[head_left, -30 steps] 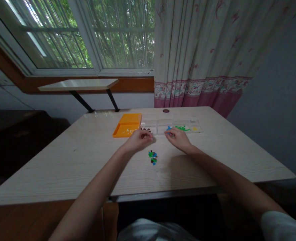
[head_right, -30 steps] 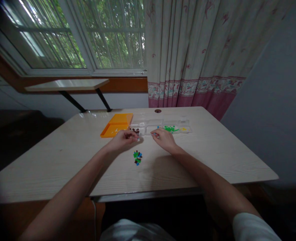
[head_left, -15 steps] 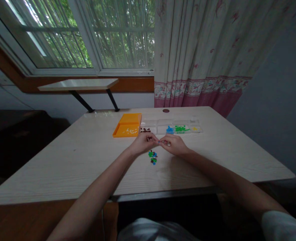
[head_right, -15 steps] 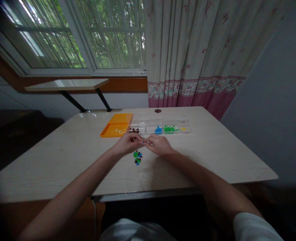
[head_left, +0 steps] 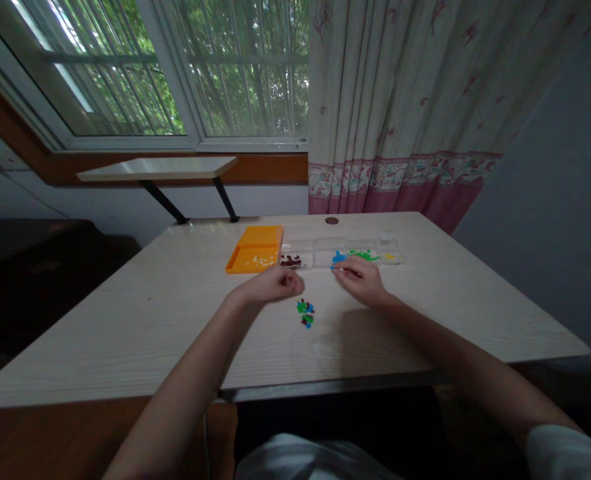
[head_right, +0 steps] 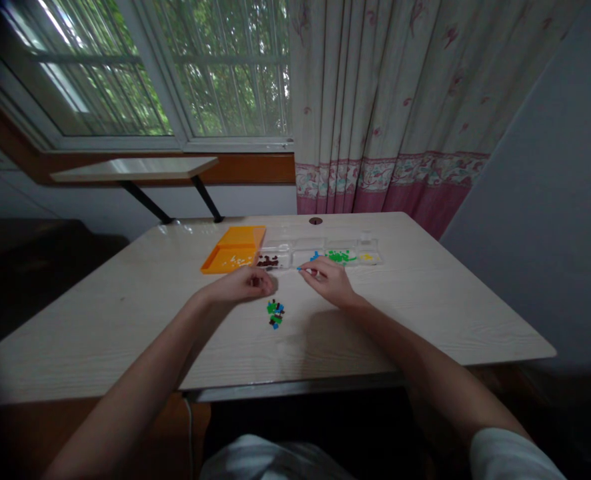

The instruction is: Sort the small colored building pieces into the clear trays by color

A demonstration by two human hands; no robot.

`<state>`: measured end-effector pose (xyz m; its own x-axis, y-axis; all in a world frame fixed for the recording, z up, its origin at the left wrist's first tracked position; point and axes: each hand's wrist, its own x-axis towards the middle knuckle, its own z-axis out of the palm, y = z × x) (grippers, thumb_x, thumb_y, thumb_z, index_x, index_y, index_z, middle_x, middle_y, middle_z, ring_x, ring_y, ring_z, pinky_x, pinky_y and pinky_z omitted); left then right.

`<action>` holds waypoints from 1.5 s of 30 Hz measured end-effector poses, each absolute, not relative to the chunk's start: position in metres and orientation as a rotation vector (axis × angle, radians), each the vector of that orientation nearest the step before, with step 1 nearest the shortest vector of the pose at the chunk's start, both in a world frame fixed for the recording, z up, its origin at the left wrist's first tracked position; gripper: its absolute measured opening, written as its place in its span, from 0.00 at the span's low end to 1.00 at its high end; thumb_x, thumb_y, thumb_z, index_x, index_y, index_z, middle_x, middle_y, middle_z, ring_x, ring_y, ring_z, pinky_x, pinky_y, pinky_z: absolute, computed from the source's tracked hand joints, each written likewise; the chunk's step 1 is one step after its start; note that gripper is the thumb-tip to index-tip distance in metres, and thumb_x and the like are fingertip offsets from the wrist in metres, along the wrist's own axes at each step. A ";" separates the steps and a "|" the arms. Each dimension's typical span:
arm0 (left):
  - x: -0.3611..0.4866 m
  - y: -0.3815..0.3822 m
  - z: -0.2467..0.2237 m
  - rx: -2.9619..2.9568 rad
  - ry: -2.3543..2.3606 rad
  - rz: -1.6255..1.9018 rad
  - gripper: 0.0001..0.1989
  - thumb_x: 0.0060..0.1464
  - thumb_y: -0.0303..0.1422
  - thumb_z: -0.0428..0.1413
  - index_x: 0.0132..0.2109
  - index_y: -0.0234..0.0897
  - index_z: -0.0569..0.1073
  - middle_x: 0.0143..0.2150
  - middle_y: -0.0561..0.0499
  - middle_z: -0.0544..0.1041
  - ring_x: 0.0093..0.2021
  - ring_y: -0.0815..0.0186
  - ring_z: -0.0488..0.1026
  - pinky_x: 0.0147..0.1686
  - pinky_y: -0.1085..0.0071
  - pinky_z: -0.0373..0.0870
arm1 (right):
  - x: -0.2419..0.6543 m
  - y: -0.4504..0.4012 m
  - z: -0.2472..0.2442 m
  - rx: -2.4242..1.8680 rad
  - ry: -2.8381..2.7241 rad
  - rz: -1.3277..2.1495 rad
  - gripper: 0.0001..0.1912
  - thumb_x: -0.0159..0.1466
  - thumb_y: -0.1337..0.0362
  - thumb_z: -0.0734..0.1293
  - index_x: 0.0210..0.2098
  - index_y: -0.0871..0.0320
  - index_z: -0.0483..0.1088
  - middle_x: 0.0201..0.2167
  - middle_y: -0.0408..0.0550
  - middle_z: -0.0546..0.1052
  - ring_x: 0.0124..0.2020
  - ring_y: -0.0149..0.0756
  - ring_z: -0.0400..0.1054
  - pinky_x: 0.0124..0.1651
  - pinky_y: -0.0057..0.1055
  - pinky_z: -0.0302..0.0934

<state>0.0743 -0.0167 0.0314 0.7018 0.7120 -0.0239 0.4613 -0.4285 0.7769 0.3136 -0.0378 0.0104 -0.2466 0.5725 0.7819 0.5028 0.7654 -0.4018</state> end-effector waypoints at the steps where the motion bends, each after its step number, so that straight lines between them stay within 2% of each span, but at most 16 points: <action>1: 0.070 -0.016 0.032 2.113 0.902 0.352 0.08 0.45 0.30 0.54 0.32 0.28 0.74 0.27 0.50 0.73 0.25 0.73 0.64 0.25 0.79 0.59 | 0.316 -0.038 0.012 -0.828 -1.866 0.085 0.06 0.58 0.63 0.64 0.31 0.58 0.72 0.22 0.44 0.71 0.24 0.28 0.63 0.29 0.26 0.59; 11: 0.063 -0.011 0.030 2.175 0.926 0.237 0.09 0.45 0.30 0.54 0.34 0.30 0.75 0.24 0.53 0.71 0.22 0.74 0.63 0.21 0.80 0.56 | 0.320 -0.033 0.011 -0.883 -1.846 0.093 0.07 0.58 0.62 0.64 0.32 0.57 0.73 0.22 0.43 0.70 0.24 0.29 0.63 0.29 0.26 0.58; 18: 0.066 -0.011 0.029 2.208 0.856 0.197 0.08 0.44 0.29 0.55 0.33 0.29 0.76 0.23 0.52 0.70 0.23 0.74 0.63 0.22 0.80 0.56 | 0.330 -0.011 0.005 -1.212 -1.859 -0.025 0.08 0.58 0.62 0.63 0.30 0.57 0.73 0.27 0.46 0.73 0.29 0.32 0.66 0.34 0.27 0.59; 26: 0.067 -0.013 0.028 2.217 0.832 0.174 0.07 0.44 0.28 0.55 0.32 0.29 0.76 0.23 0.53 0.70 0.24 0.74 0.64 0.24 0.81 0.58 | 0.341 -0.001 0.003 -1.480 -1.869 -0.055 0.10 0.59 0.60 0.61 0.34 0.55 0.74 0.30 0.45 0.76 0.32 0.34 0.68 0.35 0.28 0.58; 30: 0.070 -0.015 0.029 2.212 0.853 0.172 0.07 0.44 0.28 0.55 0.31 0.29 0.75 0.22 0.53 0.70 0.24 0.74 0.63 0.24 0.81 0.58 | 0.338 -0.003 0.001 -1.391 -1.905 -0.024 0.10 0.59 0.61 0.62 0.34 0.55 0.74 0.30 0.45 0.76 0.31 0.33 0.68 0.35 0.27 0.58; 36: 0.073 -0.017 0.029 2.219 0.828 0.184 0.07 0.43 0.29 0.56 0.31 0.30 0.76 0.23 0.53 0.70 0.23 0.74 0.63 0.23 0.81 0.57 | 0.329 -0.012 -0.001 -1.268 -1.968 -0.031 0.07 0.58 0.63 0.63 0.32 0.56 0.73 0.25 0.44 0.73 0.28 0.31 0.66 0.32 0.26 0.58; 41: 0.073 -0.017 0.030 2.204 0.829 0.195 0.08 0.44 0.30 0.55 0.31 0.29 0.75 0.22 0.53 0.70 0.23 0.74 0.62 0.23 0.80 0.56 | 0.323 -0.021 0.001 -1.172 -2.050 0.016 0.07 0.58 0.65 0.63 0.33 0.56 0.73 0.26 0.44 0.74 0.27 0.30 0.66 0.32 0.25 0.58; 45: 0.079 -0.019 0.031 2.102 0.876 0.384 0.09 0.46 0.32 0.55 0.31 0.29 0.74 0.24 0.51 0.71 0.24 0.73 0.63 0.24 0.79 0.58 | 0.315 -0.031 0.001 -1.016 -2.147 0.005 0.08 0.60 0.64 0.62 0.33 0.57 0.72 0.28 0.45 0.75 0.28 0.28 0.67 0.32 0.24 0.58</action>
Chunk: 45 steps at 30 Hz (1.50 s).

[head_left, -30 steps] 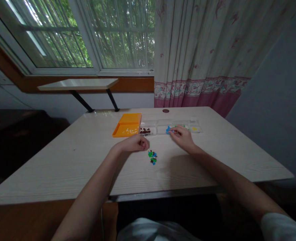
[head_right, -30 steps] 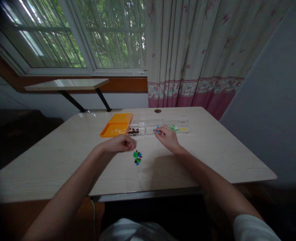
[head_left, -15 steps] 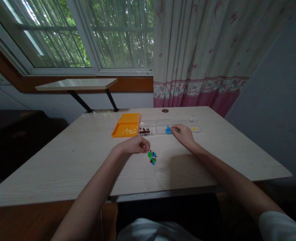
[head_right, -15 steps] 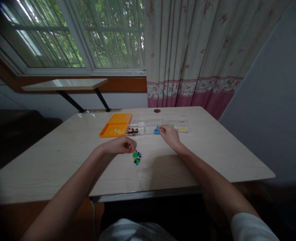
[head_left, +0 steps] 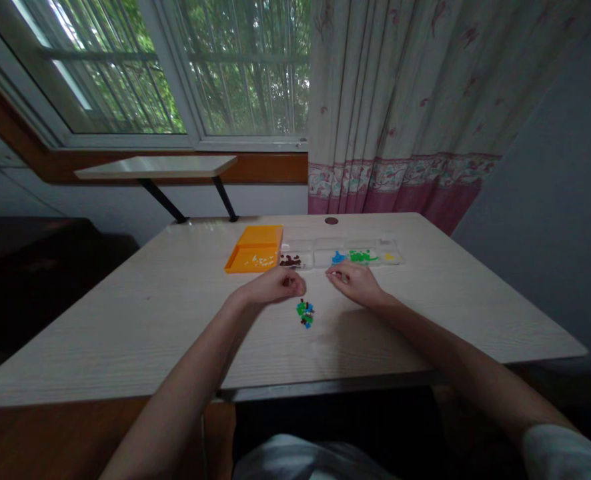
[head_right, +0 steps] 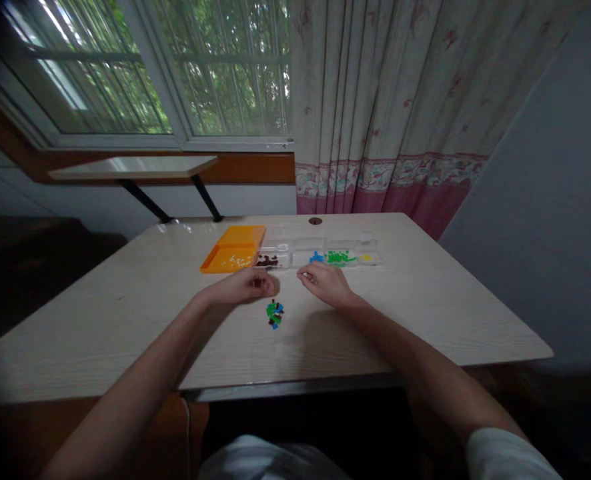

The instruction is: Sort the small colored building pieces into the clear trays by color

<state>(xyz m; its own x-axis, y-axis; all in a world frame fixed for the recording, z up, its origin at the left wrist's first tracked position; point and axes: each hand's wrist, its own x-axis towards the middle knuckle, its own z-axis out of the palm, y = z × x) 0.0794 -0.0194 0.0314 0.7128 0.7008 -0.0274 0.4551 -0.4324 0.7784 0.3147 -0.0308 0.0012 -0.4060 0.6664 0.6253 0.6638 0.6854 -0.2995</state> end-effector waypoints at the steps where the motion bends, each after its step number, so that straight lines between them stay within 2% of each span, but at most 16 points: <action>1: 0.082 -0.020 0.031 2.051 0.890 0.461 0.10 0.47 0.33 0.54 0.31 0.28 0.73 0.25 0.51 0.71 0.25 0.73 0.63 0.25 0.78 0.58 | 0.312 -0.033 0.001 -0.979 -2.168 -0.014 0.08 0.60 0.64 0.62 0.33 0.57 0.72 0.28 0.45 0.75 0.27 0.28 0.67 0.32 0.24 0.58; 5: 0.095 -0.021 0.021 1.855 0.891 0.653 0.14 0.48 0.38 0.55 0.31 0.28 0.71 0.24 0.52 0.69 0.23 0.74 0.61 0.23 0.78 0.56 | 0.302 -0.041 0.001 -0.879 -2.213 -0.130 0.08 0.60 0.63 0.61 0.34 0.57 0.72 0.27 0.44 0.75 0.27 0.28 0.67 0.32 0.24 0.58; 10: 0.104 -0.020 0.009 1.819 0.921 0.695 0.17 0.47 0.42 0.56 0.31 0.28 0.71 0.22 0.52 0.68 0.22 0.75 0.60 0.20 0.78 0.54 | 0.297 -0.043 0.003 -0.868 -2.224 -0.214 0.09 0.61 0.63 0.61 0.33 0.57 0.73 0.26 0.45 0.75 0.27 0.29 0.68 0.31 0.24 0.57; 22: 0.108 -0.023 0.015 1.847 0.945 0.749 0.16 0.45 0.40 0.57 0.30 0.27 0.73 0.24 0.51 0.71 0.24 0.73 0.63 0.24 0.77 0.57 | 0.300 -0.040 0.000 -0.831 -2.216 -0.179 0.08 0.60 0.64 0.62 0.32 0.56 0.72 0.25 0.45 0.75 0.26 0.29 0.67 0.31 0.25 0.56; 30: 0.107 -0.022 0.014 1.815 0.953 0.724 0.17 0.45 0.42 0.56 0.31 0.27 0.73 0.22 0.53 0.69 0.22 0.75 0.60 0.21 0.79 0.54 | 0.300 -0.039 0.000 -0.809 -2.213 -0.152 0.08 0.60 0.64 0.62 0.33 0.56 0.72 0.26 0.45 0.75 0.27 0.30 0.68 0.32 0.26 0.57; 37: 0.109 -0.024 0.019 1.824 0.929 0.742 0.15 0.43 0.40 0.57 0.28 0.27 0.73 0.22 0.51 0.70 0.24 0.73 0.62 0.23 0.78 0.56 | 0.299 -0.040 0.003 -0.780 -2.208 -0.121 0.07 0.59 0.65 0.62 0.33 0.57 0.72 0.26 0.45 0.75 0.27 0.29 0.68 0.31 0.25 0.57; 45: 0.101 -0.022 0.024 1.871 0.918 0.731 0.14 0.47 0.38 0.54 0.30 0.28 0.73 0.24 0.50 0.71 0.24 0.73 0.63 0.24 0.77 0.58 | 0.304 -0.038 0.003 -0.757 -2.101 -0.052 0.06 0.59 0.65 0.63 0.32 0.57 0.71 0.26 0.45 0.75 0.27 0.29 0.68 0.32 0.25 0.60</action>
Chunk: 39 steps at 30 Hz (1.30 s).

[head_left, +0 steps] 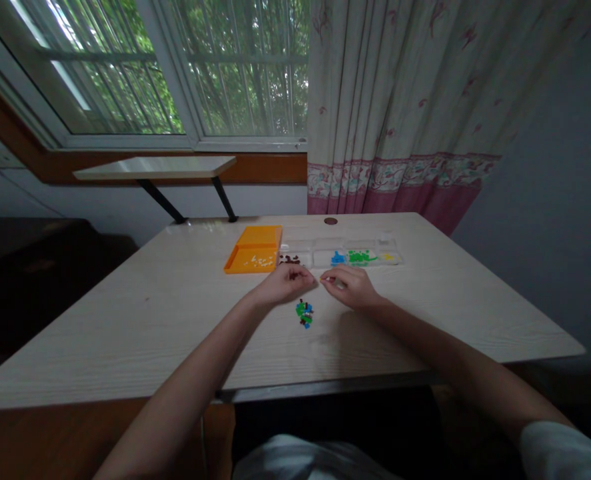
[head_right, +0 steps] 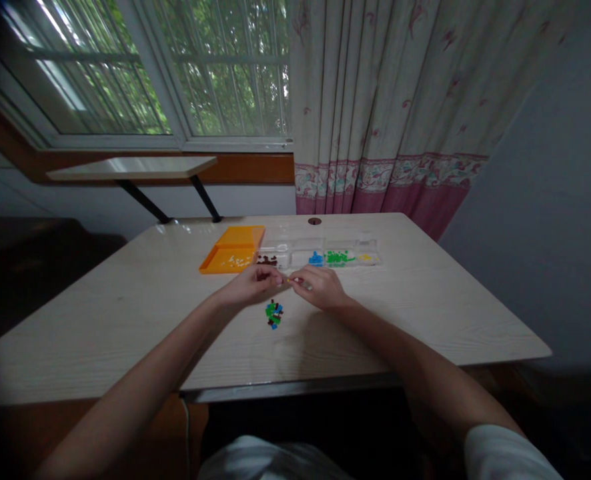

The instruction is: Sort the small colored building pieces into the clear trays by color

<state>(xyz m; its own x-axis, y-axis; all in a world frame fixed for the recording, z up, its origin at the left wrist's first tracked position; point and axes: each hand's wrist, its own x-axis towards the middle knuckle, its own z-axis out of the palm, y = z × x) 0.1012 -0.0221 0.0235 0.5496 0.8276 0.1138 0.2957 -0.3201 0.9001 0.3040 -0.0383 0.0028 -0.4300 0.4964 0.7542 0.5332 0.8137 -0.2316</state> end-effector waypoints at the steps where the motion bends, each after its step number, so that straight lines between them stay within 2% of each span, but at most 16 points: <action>1: 0.098 -0.021 0.025 1.914 0.931 0.720 0.13 0.47 0.37 0.54 0.31 0.28 0.73 0.25 0.50 0.72 0.24 0.73 0.63 0.24 0.78 0.58 | 0.306 -0.038 0.004 -0.750 -2.069 -0.044 0.06 0.59 0.65 0.63 0.32 0.57 0.71 0.27 0.45 0.75 0.28 0.29 0.68 0.33 0.26 0.60; 8: 0.076 -0.019 0.034 2.157 0.977 0.390 0.08 0.45 0.29 0.52 0.32 0.29 0.74 0.25 0.52 0.72 0.24 0.74 0.62 0.23 0.80 0.57 | 0.312 -0.040 0.013 -0.691 -1.940 -0.040 0.04 0.58 0.67 0.64 0.30 0.58 0.71 0.25 0.45 0.75 0.25 0.27 0.67 0.31 0.25 0.61; 16: 0.076 -0.016 0.030 2.258 0.906 0.265 0.09 0.46 0.27 0.52 0.33 0.29 0.74 0.25 0.52 0.70 0.24 0.74 0.62 0.24 0.80 0.56 | 0.331 -0.032 0.021 -0.741 -2.058 -0.239 0.06 0.59 0.65 0.63 0.30 0.58 0.71 0.26 0.45 0.76 0.26 0.28 0.68 0.33 0.24 0.60; 21: 0.076 -0.016 0.030 2.264 0.886 0.250 0.10 0.46 0.29 0.53 0.34 0.29 0.75 0.23 0.53 0.68 0.23 0.74 0.60 0.22 0.80 0.54 | 0.379 -0.012 0.032 -1.127 -2.170 -0.265 0.10 0.60 0.61 0.61 0.34 0.58 0.72 0.29 0.45 0.76 0.27 0.29 0.68 0.32 0.25 0.57; 24: 0.077 -0.016 0.029 2.256 0.874 0.247 0.10 0.47 0.30 0.53 0.35 0.30 0.76 0.22 0.53 0.68 0.22 0.74 0.60 0.22 0.80 0.54 | 0.411 -0.001 0.036 -1.475 -2.145 -0.225 0.12 0.58 0.58 0.61 0.35 0.56 0.72 0.24 0.44 0.75 0.24 0.30 0.66 0.28 0.25 0.54; 29: 0.077 -0.015 0.026 2.259 0.849 0.245 0.10 0.46 0.30 0.54 0.35 0.30 0.76 0.23 0.52 0.69 0.23 0.74 0.61 0.22 0.80 0.54 | 0.438 0.008 0.035 -1.881 -2.061 -0.197 0.13 0.57 0.57 0.60 0.36 0.55 0.73 0.26 0.45 0.76 0.26 0.33 0.67 0.26 0.25 0.51; 34: 0.077 -0.016 0.026 2.275 0.867 0.228 0.10 0.46 0.30 0.54 0.35 0.31 0.76 0.23 0.52 0.69 0.23 0.74 0.62 0.22 0.80 0.55 | 0.437 0.006 0.035 -2.074 -1.992 -0.221 0.14 0.58 0.57 0.59 0.38 0.53 0.73 0.28 0.48 0.76 0.30 0.37 0.68 0.28 0.27 0.52; 39: 0.078 -0.017 0.026 2.310 0.880 0.245 0.08 0.45 0.30 0.54 0.33 0.32 0.77 0.22 0.53 0.69 0.23 0.73 0.63 0.22 0.80 0.55 | 0.432 0.005 0.037 -2.079 -1.952 -0.206 0.15 0.58 0.58 0.59 0.39 0.54 0.73 0.29 0.48 0.76 0.31 0.38 0.69 0.29 0.28 0.53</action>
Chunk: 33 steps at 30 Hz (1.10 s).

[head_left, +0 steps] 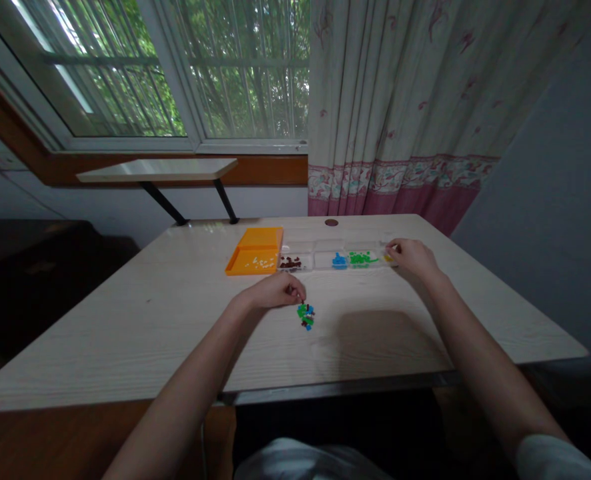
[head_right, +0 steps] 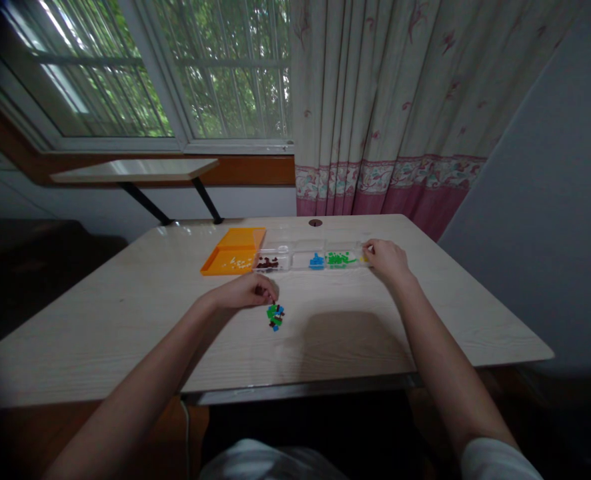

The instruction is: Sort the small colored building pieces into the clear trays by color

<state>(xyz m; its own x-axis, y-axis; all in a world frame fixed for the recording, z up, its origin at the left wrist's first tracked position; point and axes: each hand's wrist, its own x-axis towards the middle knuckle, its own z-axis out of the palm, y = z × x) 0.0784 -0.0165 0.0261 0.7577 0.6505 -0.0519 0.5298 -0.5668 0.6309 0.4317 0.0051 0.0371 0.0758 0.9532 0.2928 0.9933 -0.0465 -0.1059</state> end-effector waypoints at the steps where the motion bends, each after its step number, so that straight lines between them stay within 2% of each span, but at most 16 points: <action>1: 0.079 -0.017 0.026 2.317 0.879 0.247 0.08 0.45 0.29 0.54 0.33 0.32 0.76 0.23 0.53 0.69 0.23 0.73 0.63 0.22 0.80 0.55 | 0.428 0.005 0.037 -2.048 -1.966 -0.190 0.15 0.58 0.58 0.59 0.39 0.54 0.73 0.29 0.48 0.76 0.31 0.38 0.68 0.29 0.28 0.52; 7: 0.083 -0.021 0.027 2.293 0.868 0.258 0.07 0.46 0.26 0.51 0.31 0.30 0.73 0.24 0.52 0.70 0.24 0.74 0.63 0.24 0.80 0.57 | 0.372 -0.011 0.029 -1.678 -2.147 -0.034 0.13 0.60 0.58 0.59 0.37 0.54 0.73 0.28 0.46 0.75 0.28 0.33 0.66 0.28 0.25 0.50; 14: 0.095 -0.025 0.026 2.238 0.937 0.573 0.08 0.48 0.27 0.50 0.34 0.29 0.71 0.28 0.50 0.71 0.27 0.73 0.64 0.26 0.79 0.59 | 0.306 -0.038 0.011 -1.222 -2.295 0.428 0.13 0.60 0.59 0.60 0.34 0.57 0.74 0.24 0.44 0.73 0.25 0.28 0.63 0.28 0.23 0.51; 22: 0.104 -0.031 0.021 2.264 0.966 0.651 0.06 0.46 0.27 0.51 0.33 0.31 0.71 0.24 0.54 0.67 0.23 0.74 0.61 0.22 0.79 0.56 | 0.294 -0.039 -0.003 -1.142 -2.120 0.694 0.13 0.58 0.58 0.62 0.32 0.60 0.74 0.21 0.42 0.71 0.21 0.25 0.59 0.25 0.21 0.51; 28: 0.106 -0.030 0.022 2.274 1.013 0.747 0.09 0.50 0.34 0.52 0.35 0.32 0.72 0.25 0.53 0.68 0.24 0.74 0.61 0.23 0.78 0.56 | 0.297 -0.038 0.001 -1.129 -2.060 0.620 0.12 0.57 0.59 0.63 0.32 0.59 0.74 0.20 0.42 0.71 0.21 0.25 0.58 0.24 0.22 0.51; 33: 0.107 -0.029 0.020 2.282 1.026 0.813 0.09 0.49 0.35 0.53 0.34 0.33 0.73 0.27 0.53 0.68 0.24 0.74 0.61 0.24 0.79 0.56 | 0.298 -0.039 0.005 -1.122 -2.033 0.617 0.11 0.57 0.59 0.64 0.32 0.59 0.74 0.22 0.43 0.73 0.22 0.26 0.61 0.26 0.22 0.53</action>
<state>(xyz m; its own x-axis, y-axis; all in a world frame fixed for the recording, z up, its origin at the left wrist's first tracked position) 0.1068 -0.0287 0.0201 0.5362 0.7847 0.3111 0.4823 -0.5873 0.6500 0.2982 -0.0391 0.0046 -0.3599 0.8600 0.3618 0.5141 0.5064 -0.6923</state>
